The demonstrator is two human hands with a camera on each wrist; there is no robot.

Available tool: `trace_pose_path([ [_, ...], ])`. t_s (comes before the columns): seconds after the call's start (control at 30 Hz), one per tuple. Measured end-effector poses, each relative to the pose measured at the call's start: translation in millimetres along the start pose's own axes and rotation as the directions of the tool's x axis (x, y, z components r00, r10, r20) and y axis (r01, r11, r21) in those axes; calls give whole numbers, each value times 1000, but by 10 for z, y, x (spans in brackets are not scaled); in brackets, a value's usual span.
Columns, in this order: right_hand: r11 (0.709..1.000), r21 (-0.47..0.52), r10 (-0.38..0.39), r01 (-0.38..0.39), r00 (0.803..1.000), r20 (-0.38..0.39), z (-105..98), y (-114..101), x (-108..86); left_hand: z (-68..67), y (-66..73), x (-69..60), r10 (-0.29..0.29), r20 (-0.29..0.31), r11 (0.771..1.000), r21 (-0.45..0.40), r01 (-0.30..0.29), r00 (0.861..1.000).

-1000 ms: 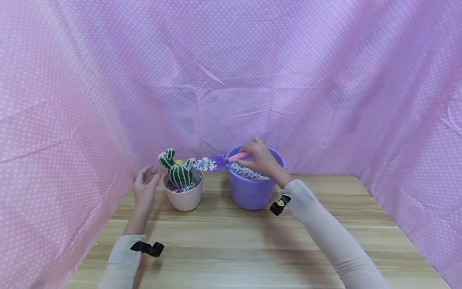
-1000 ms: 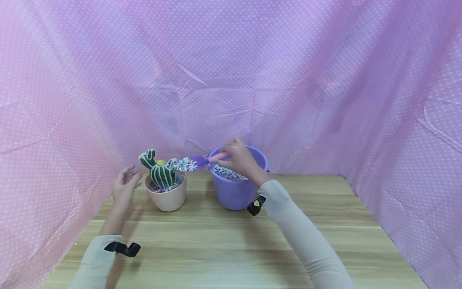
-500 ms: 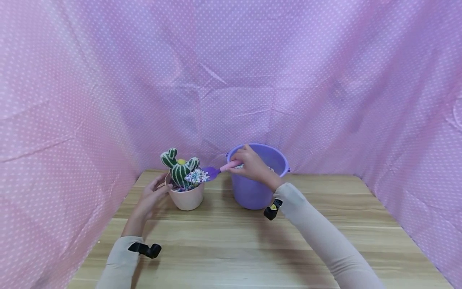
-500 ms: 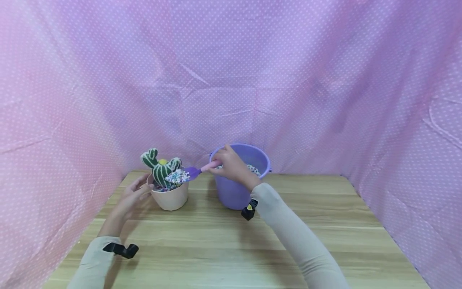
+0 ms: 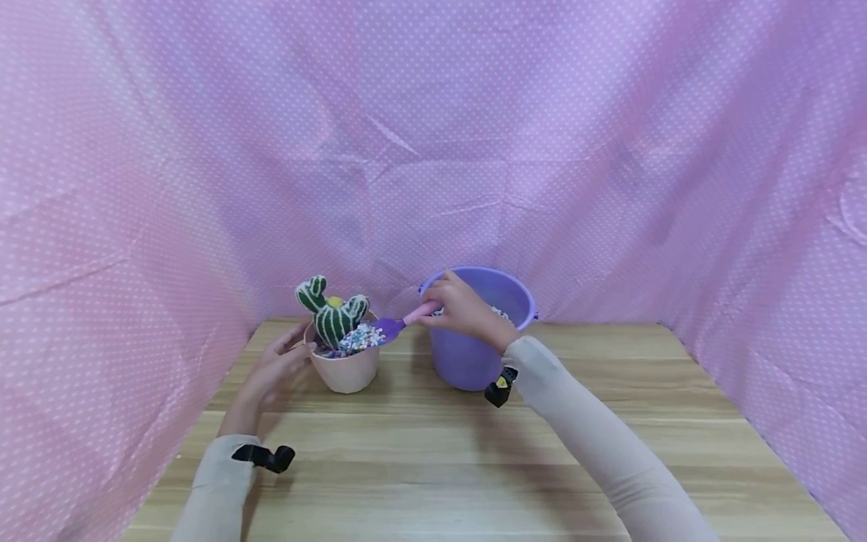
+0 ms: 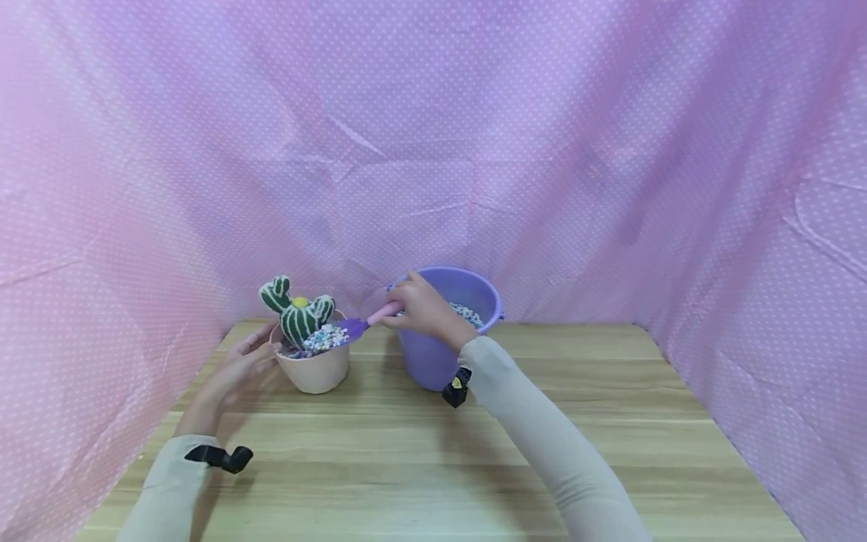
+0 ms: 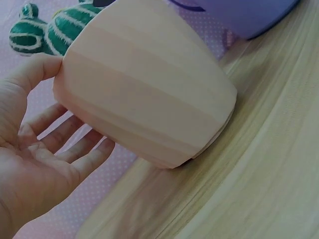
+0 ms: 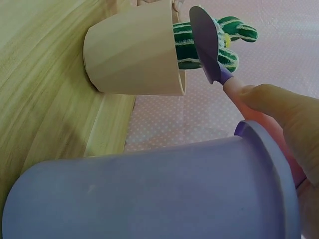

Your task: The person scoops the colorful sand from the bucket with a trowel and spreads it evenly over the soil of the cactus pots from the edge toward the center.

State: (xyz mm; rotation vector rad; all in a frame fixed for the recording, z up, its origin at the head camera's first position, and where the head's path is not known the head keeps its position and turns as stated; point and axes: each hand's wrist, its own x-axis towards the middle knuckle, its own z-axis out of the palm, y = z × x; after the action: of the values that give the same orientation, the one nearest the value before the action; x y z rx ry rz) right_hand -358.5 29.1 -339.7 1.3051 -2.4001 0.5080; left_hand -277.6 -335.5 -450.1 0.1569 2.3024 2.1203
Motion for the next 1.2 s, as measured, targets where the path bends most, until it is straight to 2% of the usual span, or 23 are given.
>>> trace_pose_path([
  [0.3,999,8,-39,39,998,54,2,5,115,-42,2,2,5,34,999,31,-6,999],
  [0.53,999,41,-38,34,995,96,-1,30,175,-35,10,10,-10,39,999,39,9,999],
  [0.73,997,67,-35,28,994,108,-7,43,199,-26,25,9,-17,42,999,31,15,999],
  [0.93,998,61,-32,26,993,116,-8,47,216,-28,3,13,-7,41,999,42,5,999],
  [1.2,998,56,-20,13,991,132,-14,38,234,-40,-7,23,-23,35,999,31,22,999],
])
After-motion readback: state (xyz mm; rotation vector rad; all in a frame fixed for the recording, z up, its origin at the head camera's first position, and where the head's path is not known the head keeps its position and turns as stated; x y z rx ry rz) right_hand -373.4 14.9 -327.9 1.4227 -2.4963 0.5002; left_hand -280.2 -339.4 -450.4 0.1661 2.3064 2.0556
